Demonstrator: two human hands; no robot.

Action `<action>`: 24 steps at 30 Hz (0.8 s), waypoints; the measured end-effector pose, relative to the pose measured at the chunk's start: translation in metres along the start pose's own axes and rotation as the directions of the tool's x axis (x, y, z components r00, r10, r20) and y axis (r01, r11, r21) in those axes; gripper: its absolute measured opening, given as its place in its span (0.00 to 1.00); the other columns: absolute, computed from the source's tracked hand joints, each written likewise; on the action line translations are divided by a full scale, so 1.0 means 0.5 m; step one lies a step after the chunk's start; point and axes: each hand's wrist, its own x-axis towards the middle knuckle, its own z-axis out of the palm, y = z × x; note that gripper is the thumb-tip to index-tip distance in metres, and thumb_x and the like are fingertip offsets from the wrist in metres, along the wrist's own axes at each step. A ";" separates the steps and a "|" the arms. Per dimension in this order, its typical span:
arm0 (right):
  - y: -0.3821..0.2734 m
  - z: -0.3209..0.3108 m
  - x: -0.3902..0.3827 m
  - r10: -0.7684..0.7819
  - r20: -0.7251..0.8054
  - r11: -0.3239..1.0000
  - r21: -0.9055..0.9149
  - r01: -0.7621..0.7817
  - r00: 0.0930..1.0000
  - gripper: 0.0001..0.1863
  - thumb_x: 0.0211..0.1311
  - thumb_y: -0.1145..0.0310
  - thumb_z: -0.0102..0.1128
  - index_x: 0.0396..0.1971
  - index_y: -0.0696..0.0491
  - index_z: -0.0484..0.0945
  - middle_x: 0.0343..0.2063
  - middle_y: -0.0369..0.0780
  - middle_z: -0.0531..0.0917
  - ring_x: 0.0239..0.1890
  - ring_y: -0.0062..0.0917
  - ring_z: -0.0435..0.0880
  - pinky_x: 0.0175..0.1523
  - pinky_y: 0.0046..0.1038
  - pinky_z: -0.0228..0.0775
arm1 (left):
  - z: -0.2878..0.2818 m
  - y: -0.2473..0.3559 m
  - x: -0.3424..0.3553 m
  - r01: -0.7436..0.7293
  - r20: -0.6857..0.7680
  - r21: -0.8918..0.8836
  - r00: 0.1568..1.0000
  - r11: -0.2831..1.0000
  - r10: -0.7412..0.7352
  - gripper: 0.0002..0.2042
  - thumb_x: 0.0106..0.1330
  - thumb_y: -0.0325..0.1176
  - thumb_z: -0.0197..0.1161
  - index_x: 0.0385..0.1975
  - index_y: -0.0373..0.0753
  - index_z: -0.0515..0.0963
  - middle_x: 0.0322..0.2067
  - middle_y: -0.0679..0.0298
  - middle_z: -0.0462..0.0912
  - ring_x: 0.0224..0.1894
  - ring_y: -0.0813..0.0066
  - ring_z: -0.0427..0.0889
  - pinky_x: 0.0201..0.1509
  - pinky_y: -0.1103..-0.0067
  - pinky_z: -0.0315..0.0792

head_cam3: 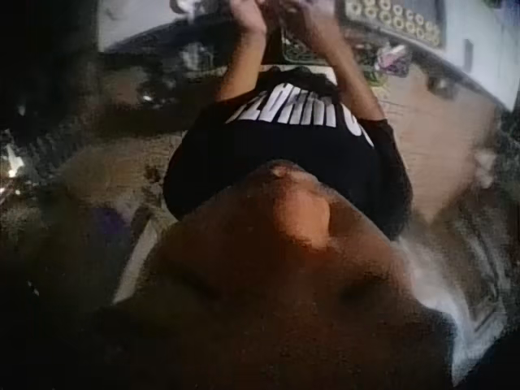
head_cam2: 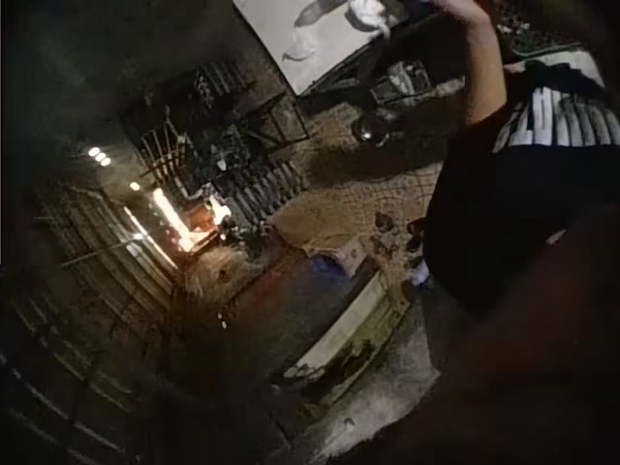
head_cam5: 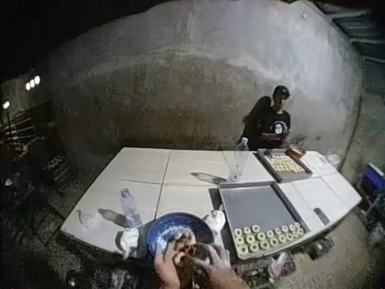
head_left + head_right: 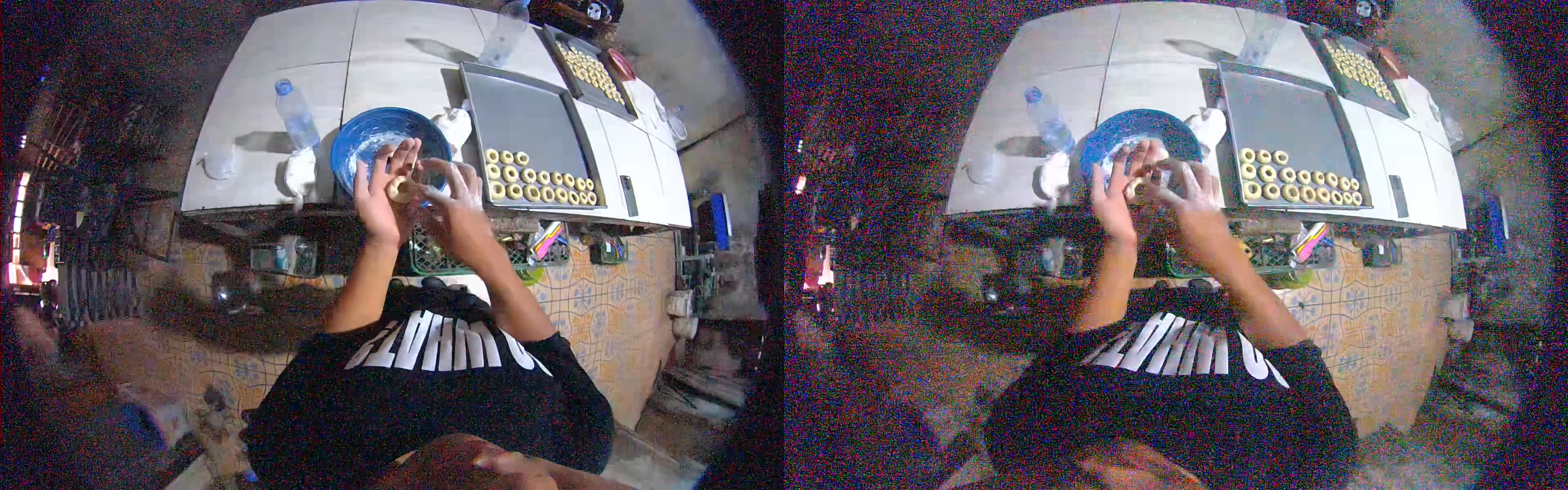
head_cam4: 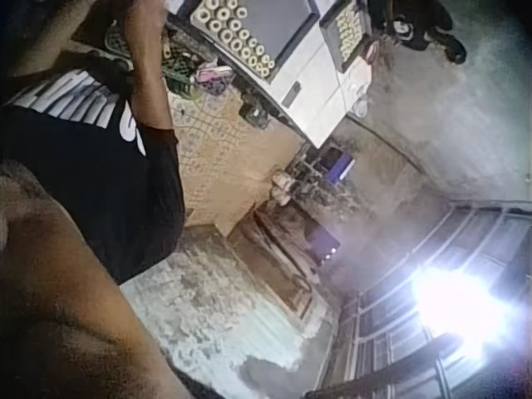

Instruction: The person rubs flour onto their hands, shapes pieces of dough into rings by hand, and places them onto a metal baking tray.

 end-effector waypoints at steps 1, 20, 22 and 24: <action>0.006 -0.001 0.004 0.020 0.015 0.995 -0.097 -0.018 1.000 0.27 0.51 0.68 0.74 0.55 0.42 0.84 0.68 0.45 0.70 0.70 0.53 0.65 0.73 0.51 0.65 | 0.007 0.001 -0.002 -0.007 -0.038 -0.023 0.999 1.000 0.006 0.29 0.82 0.57 0.38 0.59 0.38 0.74 0.67 0.45 0.74 0.75 0.48 0.66 0.77 0.60 0.61; 0.196 -0.086 0.000 -0.209 0.138 0.978 0.056 0.203 0.968 0.19 0.61 0.63 0.65 0.54 0.43 0.84 0.63 0.48 0.74 0.69 0.51 0.67 0.70 0.54 0.62 | 0.078 -0.182 0.027 -0.038 -0.190 -0.037 0.981 0.999 0.030 0.32 0.82 0.60 0.38 0.63 0.35 0.73 0.66 0.47 0.77 0.68 0.51 0.77 0.69 0.61 0.73; 0.220 -0.109 0.004 -0.218 0.217 0.959 0.227 0.168 0.952 0.19 0.61 0.63 0.67 0.53 0.43 0.85 0.69 0.52 0.68 0.72 0.56 0.63 0.72 0.57 0.58 | 0.097 -0.198 0.023 -0.014 -0.246 -0.043 0.969 0.999 0.003 0.32 0.81 0.60 0.39 0.63 0.39 0.74 0.63 0.49 0.81 0.62 0.54 0.82 0.66 0.63 0.76; 0.237 -0.125 0.008 -0.237 0.166 0.959 0.199 0.203 0.957 0.21 0.60 0.62 0.68 0.55 0.43 0.84 0.71 0.53 0.66 0.72 0.57 0.61 0.73 0.58 0.56 | 0.114 -0.210 0.019 -0.003 -0.304 0.010 0.953 1.000 0.006 0.32 0.81 0.61 0.39 0.64 0.40 0.75 0.62 0.51 0.82 0.61 0.56 0.82 0.65 0.63 0.76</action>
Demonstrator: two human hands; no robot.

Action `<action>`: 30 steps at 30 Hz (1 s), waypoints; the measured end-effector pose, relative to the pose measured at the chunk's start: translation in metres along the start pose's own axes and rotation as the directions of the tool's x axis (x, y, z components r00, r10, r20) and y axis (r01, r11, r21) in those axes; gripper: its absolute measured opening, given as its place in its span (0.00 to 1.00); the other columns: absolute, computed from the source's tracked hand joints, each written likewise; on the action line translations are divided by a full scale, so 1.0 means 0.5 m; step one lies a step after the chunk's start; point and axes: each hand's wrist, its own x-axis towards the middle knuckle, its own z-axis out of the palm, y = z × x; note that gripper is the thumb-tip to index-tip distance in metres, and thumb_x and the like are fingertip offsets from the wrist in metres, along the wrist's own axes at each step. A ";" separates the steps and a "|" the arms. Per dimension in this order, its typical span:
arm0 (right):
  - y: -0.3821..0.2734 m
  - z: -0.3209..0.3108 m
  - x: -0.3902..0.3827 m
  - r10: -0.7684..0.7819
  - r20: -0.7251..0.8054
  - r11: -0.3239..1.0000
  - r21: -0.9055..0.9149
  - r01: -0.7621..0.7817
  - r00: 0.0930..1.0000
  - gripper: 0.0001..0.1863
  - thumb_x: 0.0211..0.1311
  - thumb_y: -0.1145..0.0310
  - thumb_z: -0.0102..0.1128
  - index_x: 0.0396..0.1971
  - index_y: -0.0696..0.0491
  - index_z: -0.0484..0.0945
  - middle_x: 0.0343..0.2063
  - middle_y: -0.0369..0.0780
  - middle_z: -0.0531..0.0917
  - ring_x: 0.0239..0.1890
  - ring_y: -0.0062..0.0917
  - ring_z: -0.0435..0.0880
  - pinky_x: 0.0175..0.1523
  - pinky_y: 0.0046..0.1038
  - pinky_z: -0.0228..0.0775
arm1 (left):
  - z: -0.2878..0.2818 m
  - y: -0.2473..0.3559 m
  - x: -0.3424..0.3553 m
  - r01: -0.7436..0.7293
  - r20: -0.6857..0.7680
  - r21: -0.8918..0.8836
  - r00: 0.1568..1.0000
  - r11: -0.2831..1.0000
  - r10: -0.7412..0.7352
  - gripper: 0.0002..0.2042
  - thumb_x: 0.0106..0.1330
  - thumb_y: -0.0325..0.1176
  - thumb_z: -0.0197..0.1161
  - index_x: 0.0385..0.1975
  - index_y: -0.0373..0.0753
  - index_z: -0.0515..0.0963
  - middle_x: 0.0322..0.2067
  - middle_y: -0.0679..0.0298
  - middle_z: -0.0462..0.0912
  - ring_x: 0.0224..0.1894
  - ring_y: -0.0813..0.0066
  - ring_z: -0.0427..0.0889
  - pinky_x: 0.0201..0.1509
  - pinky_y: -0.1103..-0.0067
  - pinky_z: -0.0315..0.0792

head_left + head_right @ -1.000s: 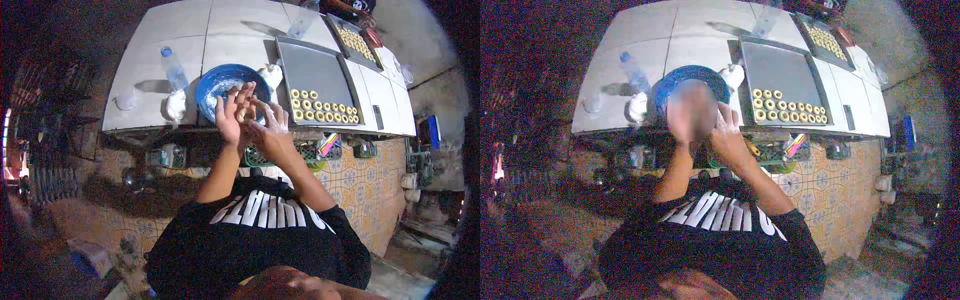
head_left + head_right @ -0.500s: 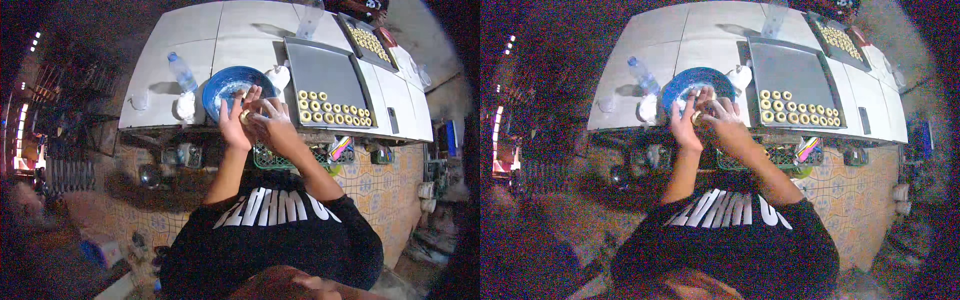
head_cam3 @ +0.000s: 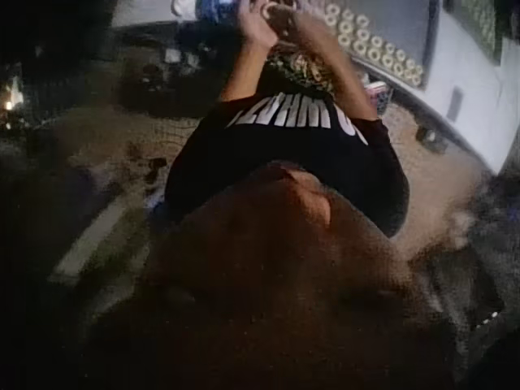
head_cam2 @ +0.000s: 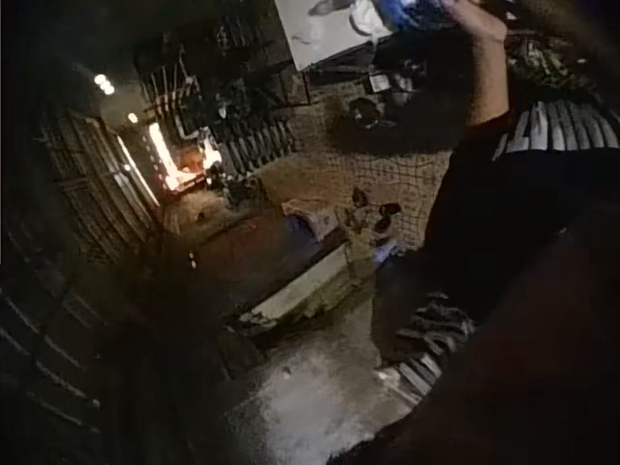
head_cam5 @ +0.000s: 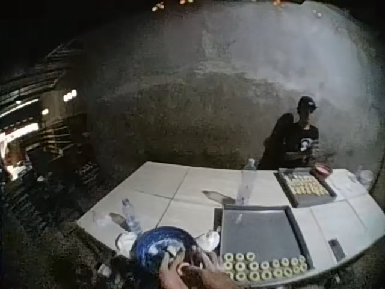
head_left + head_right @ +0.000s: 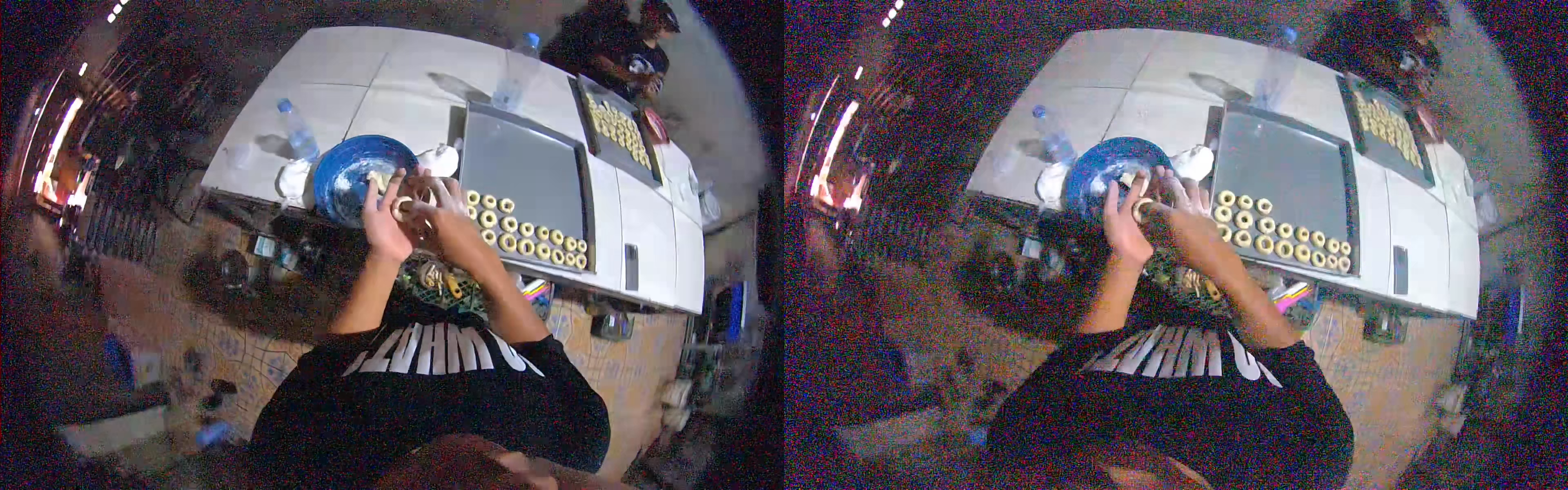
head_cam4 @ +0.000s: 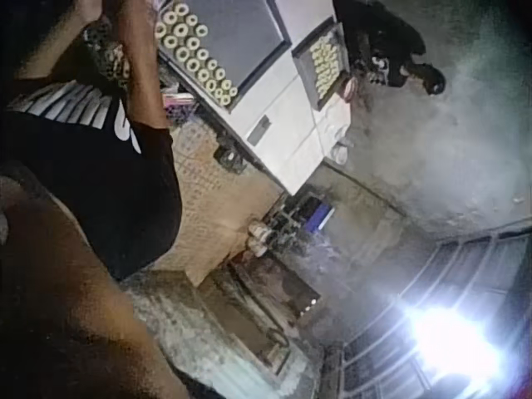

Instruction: The person rubs flour onto their hands, shapes pieces of dough into rings by hand, and places them onto a metal baking tray.

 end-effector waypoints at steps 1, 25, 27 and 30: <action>0.005 -0.006 0.000 -0.027 0.023 1.000 -0.006 0.027 0.999 0.21 0.60 0.62 0.68 0.55 0.42 0.84 0.71 0.53 0.66 0.72 0.57 0.62 0.73 0.58 0.56 | 0.007 -0.006 -0.004 -0.025 -0.033 0.003 0.999 1.000 0.025 0.32 0.80 0.62 0.39 0.66 0.43 0.74 0.63 0.53 0.81 0.63 0.56 0.80 0.68 0.62 0.74; 0.006 0.037 0.025 -0.505 0.085 0.849 0.229 0.477 0.859 0.19 0.61 0.57 0.72 0.46 0.52 0.88 0.68 0.53 0.69 0.72 0.58 0.60 0.72 0.58 0.56 | -0.084 -0.041 -0.105 -0.477 0.170 -0.221 0.840 0.851 0.515 0.33 0.82 0.59 0.31 0.69 0.38 0.68 0.72 0.51 0.70 0.74 0.51 0.65 0.81 0.55 0.52; 0.008 0.029 0.020 -0.509 0.109 0.845 0.253 0.472 0.854 0.20 0.63 0.54 0.70 0.46 0.53 0.88 0.68 0.53 0.69 0.73 0.57 0.59 0.72 0.59 0.56 | -0.072 -0.045 -0.103 -0.545 0.051 -0.038 0.836 0.837 0.546 0.32 0.82 0.58 0.32 0.65 0.39 0.72 0.69 0.51 0.74 0.73 0.50 0.68 0.80 0.54 0.56; 0.019 0.015 0.005 -0.449 0.106 0.865 0.300 0.402 0.887 0.20 0.63 0.54 0.70 0.47 0.53 0.88 0.68 0.52 0.69 0.73 0.57 0.58 0.73 0.58 0.55 | -0.042 -0.052 -0.100 -0.238 0.541 -0.429 0.705 0.872 0.459 0.36 0.83 0.57 0.28 0.77 0.33 0.57 0.76 0.47 0.63 0.79 0.52 0.59 0.85 0.58 0.44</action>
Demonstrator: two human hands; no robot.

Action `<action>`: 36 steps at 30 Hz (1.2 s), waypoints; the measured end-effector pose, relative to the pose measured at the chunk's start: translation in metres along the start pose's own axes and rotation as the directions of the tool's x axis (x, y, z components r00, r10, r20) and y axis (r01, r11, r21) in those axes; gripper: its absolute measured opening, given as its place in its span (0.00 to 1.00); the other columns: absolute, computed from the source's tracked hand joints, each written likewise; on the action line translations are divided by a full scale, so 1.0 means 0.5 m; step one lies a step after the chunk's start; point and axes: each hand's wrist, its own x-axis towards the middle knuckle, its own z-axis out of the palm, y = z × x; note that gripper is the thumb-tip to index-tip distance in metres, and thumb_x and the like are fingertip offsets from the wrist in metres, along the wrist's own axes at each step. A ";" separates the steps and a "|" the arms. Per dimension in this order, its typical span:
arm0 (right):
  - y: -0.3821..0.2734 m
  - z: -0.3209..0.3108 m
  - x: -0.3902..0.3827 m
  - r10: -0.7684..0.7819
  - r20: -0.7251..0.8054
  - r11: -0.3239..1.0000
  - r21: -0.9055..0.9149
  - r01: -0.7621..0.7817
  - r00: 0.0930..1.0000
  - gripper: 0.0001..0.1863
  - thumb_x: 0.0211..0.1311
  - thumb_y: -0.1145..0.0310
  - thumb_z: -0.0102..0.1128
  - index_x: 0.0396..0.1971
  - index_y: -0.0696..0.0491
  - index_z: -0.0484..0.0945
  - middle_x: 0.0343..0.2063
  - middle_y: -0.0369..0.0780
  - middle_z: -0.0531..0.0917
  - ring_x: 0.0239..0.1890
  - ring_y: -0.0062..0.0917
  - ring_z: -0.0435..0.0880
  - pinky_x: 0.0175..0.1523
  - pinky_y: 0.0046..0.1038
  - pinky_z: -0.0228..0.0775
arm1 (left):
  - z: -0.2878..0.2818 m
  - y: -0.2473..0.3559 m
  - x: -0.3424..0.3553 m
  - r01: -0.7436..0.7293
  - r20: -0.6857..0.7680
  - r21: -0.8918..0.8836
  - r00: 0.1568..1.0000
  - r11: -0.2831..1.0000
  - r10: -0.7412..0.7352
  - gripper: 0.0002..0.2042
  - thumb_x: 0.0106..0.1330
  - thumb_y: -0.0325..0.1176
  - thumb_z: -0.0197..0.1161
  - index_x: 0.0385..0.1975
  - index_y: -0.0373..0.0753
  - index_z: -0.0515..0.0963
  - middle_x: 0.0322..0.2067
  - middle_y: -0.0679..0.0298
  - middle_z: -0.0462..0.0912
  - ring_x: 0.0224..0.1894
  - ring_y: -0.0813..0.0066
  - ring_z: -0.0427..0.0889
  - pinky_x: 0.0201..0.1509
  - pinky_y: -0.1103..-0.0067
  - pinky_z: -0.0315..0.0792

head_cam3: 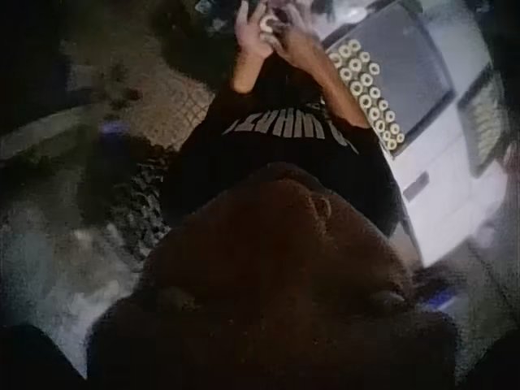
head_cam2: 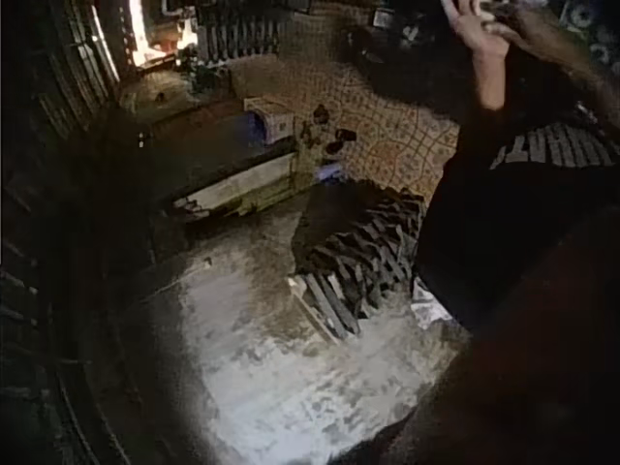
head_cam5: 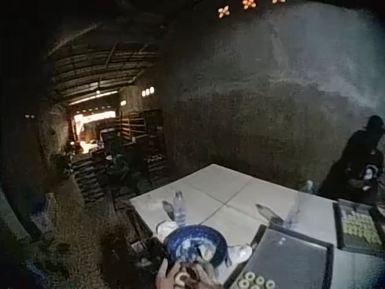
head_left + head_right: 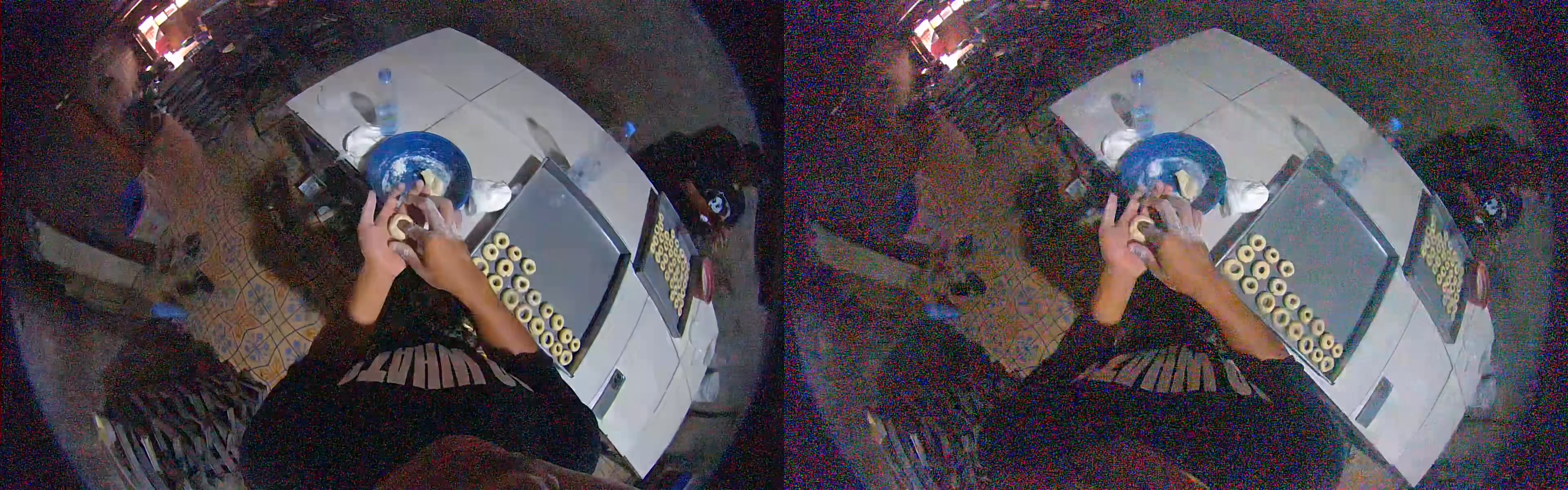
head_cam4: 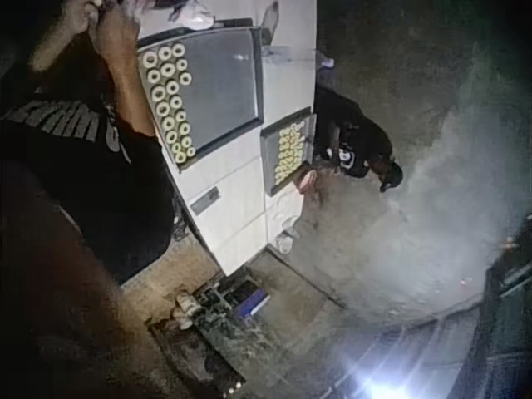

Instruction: The person rubs flour onto their hands, shapes pieces of dough into rings by hand, and places them onto a metal baking tray.

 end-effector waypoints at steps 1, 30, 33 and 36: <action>-0.001 -0.005 -0.011 -0.018 -0.001 0.993 -0.116 0.017 1.000 0.20 0.64 0.55 0.69 0.48 0.54 0.88 0.67 0.53 0.69 0.73 0.57 0.59 0.73 0.58 0.55 | 0.007 -0.011 0.004 -0.051 -0.454 0.240 0.877 0.969 0.158 0.36 0.83 0.58 0.29 0.77 0.35 0.57 0.74 0.46 0.66 0.77 0.50 0.61 0.84 0.59 0.45; 0.054 -0.098 -0.363 0.516 -0.422 0.812 -0.037 -0.583 0.746 0.19 0.62 0.60 0.72 0.50 0.54 0.84 0.59 0.49 0.76 0.63 0.50 0.72 0.66 0.51 0.66 | -0.080 -0.381 0.046 0.706 -0.721 0.187 0.571 0.683 -0.393 0.22 0.80 0.54 0.47 0.48 0.40 0.77 0.47 0.56 0.86 0.45 0.63 0.86 0.52 0.66 0.82; 0.089 -0.065 -0.406 0.607 -0.438 0.789 0.233 -0.568 0.663 0.20 0.61 0.64 0.73 0.48 0.61 0.84 0.58 0.49 0.78 0.64 0.45 0.75 0.66 0.40 0.69 | -0.127 -0.406 0.020 0.793 -0.784 0.134 0.452 0.594 -0.425 0.16 0.77 0.49 0.53 0.40 0.43 0.79 0.34 0.64 0.85 0.35 0.68 0.85 0.41 0.70 0.83; 0.126 -0.043 -0.455 0.771 -0.316 0.635 0.438 -0.636 0.553 0.17 0.60 0.66 0.76 0.45 0.60 0.85 0.55 0.46 0.80 0.61 0.39 0.78 0.65 0.37 0.70 | -0.166 -0.412 -0.011 0.857 -0.792 0.080 0.365 0.510 -0.490 0.18 0.80 0.48 0.50 0.50 0.42 0.81 0.43 0.64 0.87 0.40 0.67 0.87 0.49 0.69 0.83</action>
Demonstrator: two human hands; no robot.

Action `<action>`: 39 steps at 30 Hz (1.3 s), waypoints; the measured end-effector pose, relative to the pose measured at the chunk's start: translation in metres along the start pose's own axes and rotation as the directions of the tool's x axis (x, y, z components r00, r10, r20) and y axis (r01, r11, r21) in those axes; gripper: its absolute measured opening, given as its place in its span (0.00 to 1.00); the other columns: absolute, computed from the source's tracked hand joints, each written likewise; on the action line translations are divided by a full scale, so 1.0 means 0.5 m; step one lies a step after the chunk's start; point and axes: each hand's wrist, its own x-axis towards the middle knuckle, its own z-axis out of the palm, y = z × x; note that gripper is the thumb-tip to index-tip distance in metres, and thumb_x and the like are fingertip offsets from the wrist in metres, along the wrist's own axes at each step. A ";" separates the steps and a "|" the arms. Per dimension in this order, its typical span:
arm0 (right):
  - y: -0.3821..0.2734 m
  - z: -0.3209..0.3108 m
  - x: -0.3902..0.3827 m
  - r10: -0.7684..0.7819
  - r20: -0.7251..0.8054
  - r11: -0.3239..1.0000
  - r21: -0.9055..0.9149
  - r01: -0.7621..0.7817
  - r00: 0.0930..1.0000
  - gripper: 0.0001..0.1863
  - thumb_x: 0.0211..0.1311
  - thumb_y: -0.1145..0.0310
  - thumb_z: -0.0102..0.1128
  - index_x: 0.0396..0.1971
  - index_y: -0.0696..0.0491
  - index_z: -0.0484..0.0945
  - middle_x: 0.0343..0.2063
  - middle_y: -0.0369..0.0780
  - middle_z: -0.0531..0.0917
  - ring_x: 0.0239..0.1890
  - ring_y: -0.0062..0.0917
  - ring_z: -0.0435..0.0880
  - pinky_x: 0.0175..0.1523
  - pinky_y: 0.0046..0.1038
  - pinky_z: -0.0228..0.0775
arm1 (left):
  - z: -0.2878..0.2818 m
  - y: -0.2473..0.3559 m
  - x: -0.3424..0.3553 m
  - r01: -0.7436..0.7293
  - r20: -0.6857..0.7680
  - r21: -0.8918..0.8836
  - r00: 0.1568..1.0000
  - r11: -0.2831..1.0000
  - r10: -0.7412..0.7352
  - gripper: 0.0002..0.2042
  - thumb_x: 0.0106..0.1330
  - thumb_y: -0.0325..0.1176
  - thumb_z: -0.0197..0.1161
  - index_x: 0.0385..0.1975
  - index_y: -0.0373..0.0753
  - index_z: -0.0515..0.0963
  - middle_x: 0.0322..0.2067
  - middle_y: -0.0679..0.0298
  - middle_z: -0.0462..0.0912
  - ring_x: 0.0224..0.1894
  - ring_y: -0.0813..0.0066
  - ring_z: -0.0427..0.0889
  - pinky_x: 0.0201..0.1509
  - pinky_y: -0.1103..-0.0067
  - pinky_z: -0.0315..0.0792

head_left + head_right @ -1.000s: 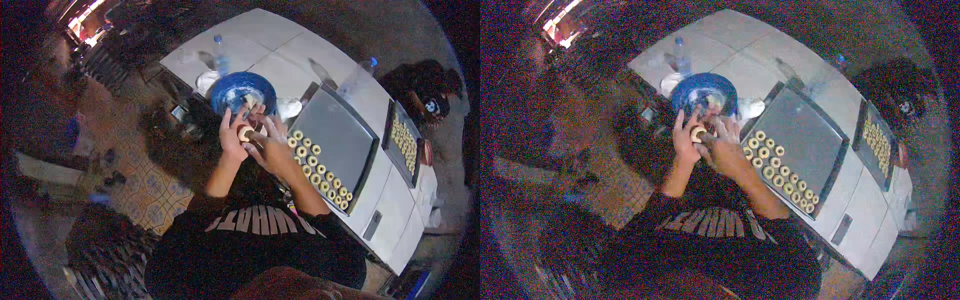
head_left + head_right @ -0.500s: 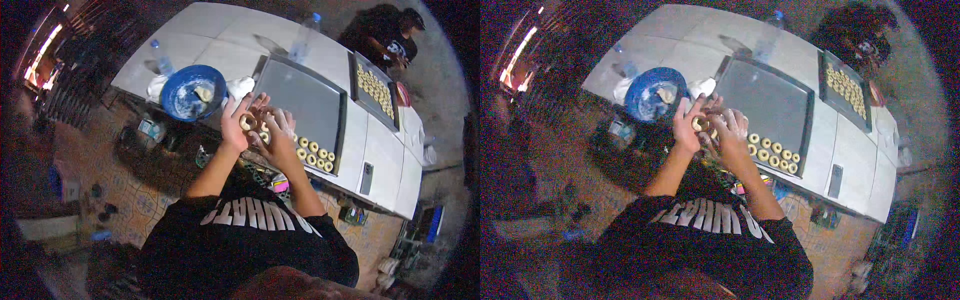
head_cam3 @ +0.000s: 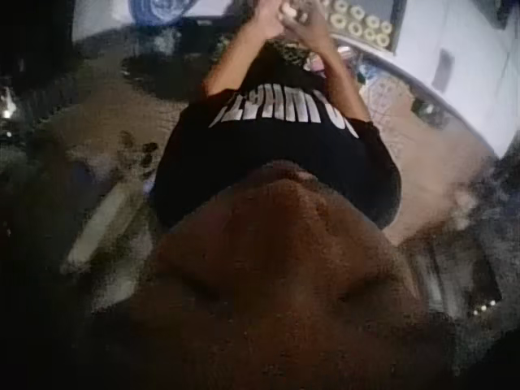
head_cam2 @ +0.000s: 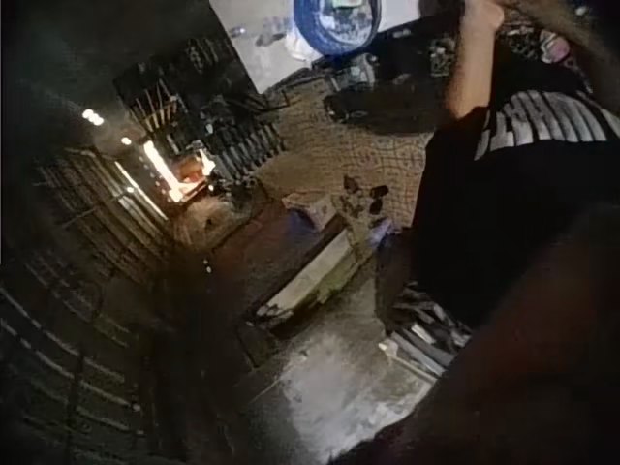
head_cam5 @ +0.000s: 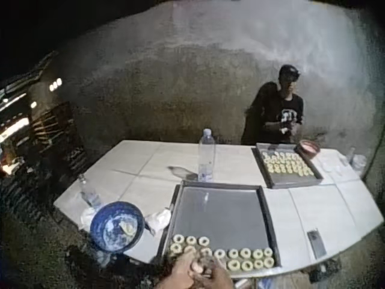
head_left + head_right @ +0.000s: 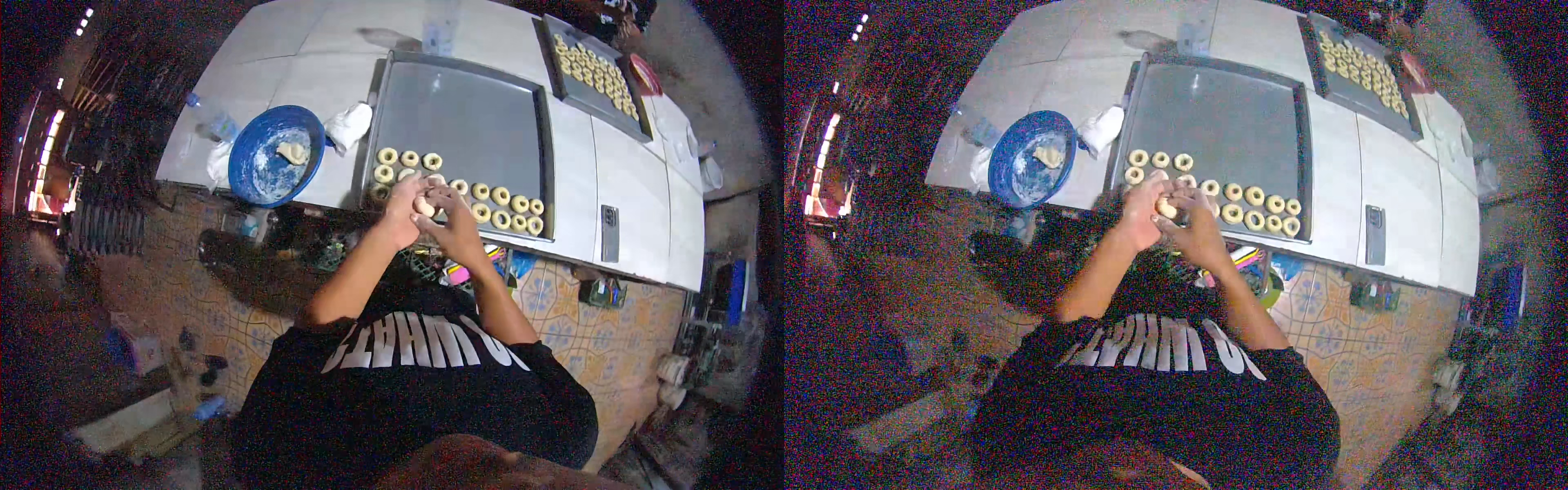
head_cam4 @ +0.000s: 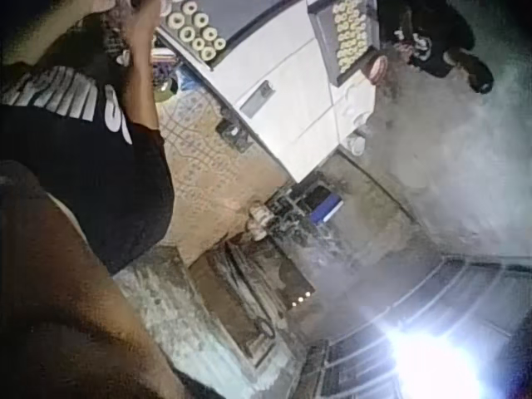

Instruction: The person rubs flour onto their hands, shapes pieces of dough into rings by hand, and places them onto a metal baking tray.

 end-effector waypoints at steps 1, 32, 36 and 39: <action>0.019 -0.008 0.003 -0.045 0.037 0.993 0.115 0.040 0.998 0.15 0.61 0.70 0.75 0.45 0.60 0.85 0.52 0.43 0.82 0.60 0.34 0.79 0.64 0.36 0.70 | -0.007 -0.012 0.004 0.014 -0.117 0.181 0.993 0.983 0.007 0.19 0.80 0.48 0.51 0.52 0.40 0.81 0.47 0.64 0.86 0.44 0.68 0.85 0.51 0.71 0.81; 0.161 -0.134 0.184 -0.173 -0.001 0.940 -0.300 0.164 0.985 0.25 0.55 0.72 0.74 0.54 0.59 0.81 0.45 0.50 0.87 0.45 0.42 0.88 0.52 0.36 0.78 | -0.017 -0.005 0.100 -0.409 0.151 0.570 0.905 0.713 0.398 0.18 0.78 0.33 0.57 0.62 0.30 0.76 0.60 0.52 0.82 0.63 0.61 0.82 0.73 0.68 0.72; 0.193 -0.129 0.232 -0.204 0.114 0.913 -0.335 0.231 0.972 0.27 0.53 0.61 0.74 0.54 0.52 0.82 0.52 0.51 0.84 0.59 0.53 0.81 0.66 0.48 0.72 | -0.041 0.020 0.085 -0.449 0.099 0.707 0.827 0.546 0.553 0.13 0.70 0.30 0.65 0.52 0.36 0.82 0.49 0.61 0.87 0.54 0.71 0.85 0.61 0.75 0.76; 0.196 -0.125 0.250 -0.234 0.144 0.836 -0.475 0.275 0.962 0.25 0.55 0.68 0.71 0.55 0.52 0.81 0.54 0.52 0.84 0.60 0.54 0.80 0.66 0.44 0.72 | -0.054 0.032 0.072 -0.467 0.065 0.734 0.771 0.492 0.634 0.09 0.71 0.28 0.65 0.47 0.35 0.82 0.43 0.63 0.87 0.47 0.76 0.83 0.54 0.76 0.76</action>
